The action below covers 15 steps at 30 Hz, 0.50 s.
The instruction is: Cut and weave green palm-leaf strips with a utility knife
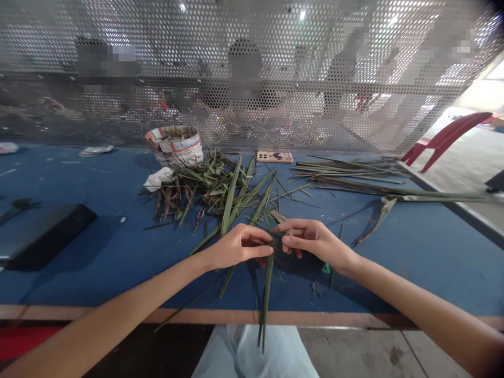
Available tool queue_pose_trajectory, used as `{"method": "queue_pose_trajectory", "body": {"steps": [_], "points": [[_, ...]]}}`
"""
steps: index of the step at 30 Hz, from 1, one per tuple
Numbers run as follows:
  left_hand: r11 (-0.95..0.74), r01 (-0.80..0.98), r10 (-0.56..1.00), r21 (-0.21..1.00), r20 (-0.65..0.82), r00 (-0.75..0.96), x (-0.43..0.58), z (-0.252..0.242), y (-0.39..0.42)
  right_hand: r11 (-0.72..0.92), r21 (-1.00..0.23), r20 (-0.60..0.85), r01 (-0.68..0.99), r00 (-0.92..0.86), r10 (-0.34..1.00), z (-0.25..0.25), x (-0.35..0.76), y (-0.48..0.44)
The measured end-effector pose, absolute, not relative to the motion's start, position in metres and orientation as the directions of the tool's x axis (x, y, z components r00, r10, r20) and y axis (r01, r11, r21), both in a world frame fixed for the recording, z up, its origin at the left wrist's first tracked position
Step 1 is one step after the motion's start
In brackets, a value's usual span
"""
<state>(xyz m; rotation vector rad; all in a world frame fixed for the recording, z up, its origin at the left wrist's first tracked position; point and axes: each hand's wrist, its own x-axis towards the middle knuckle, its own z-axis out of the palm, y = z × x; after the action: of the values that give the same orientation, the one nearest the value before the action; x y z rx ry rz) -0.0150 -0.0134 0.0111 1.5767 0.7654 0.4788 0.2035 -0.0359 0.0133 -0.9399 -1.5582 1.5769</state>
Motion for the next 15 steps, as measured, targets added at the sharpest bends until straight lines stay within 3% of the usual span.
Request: {"method": "queue_pose_trajectory", "body": {"steps": [6, 11, 15], "points": [[0.017, 0.180, 0.667, 0.984, -0.145, 0.730, -0.015, 0.014, -0.012, 0.022, -1.000, 0.027, -0.016, -0.362, 0.932, 0.014, 0.207, -0.032], [0.044, 0.096, 0.681, 0.994, -0.100, 0.726, -0.014, 0.018, -0.012, 0.218, -0.958, 0.177, 0.184, -0.217, 0.960, 0.012, 0.210, -0.025], [0.052, 0.003, 0.709, 0.999, -0.039, 0.704, -0.015, 0.022, -0.011, 0.379, -0.855, 0.296, 0.355, -0.265, 0.918, 0.007, 0.210, -0.024]]}}
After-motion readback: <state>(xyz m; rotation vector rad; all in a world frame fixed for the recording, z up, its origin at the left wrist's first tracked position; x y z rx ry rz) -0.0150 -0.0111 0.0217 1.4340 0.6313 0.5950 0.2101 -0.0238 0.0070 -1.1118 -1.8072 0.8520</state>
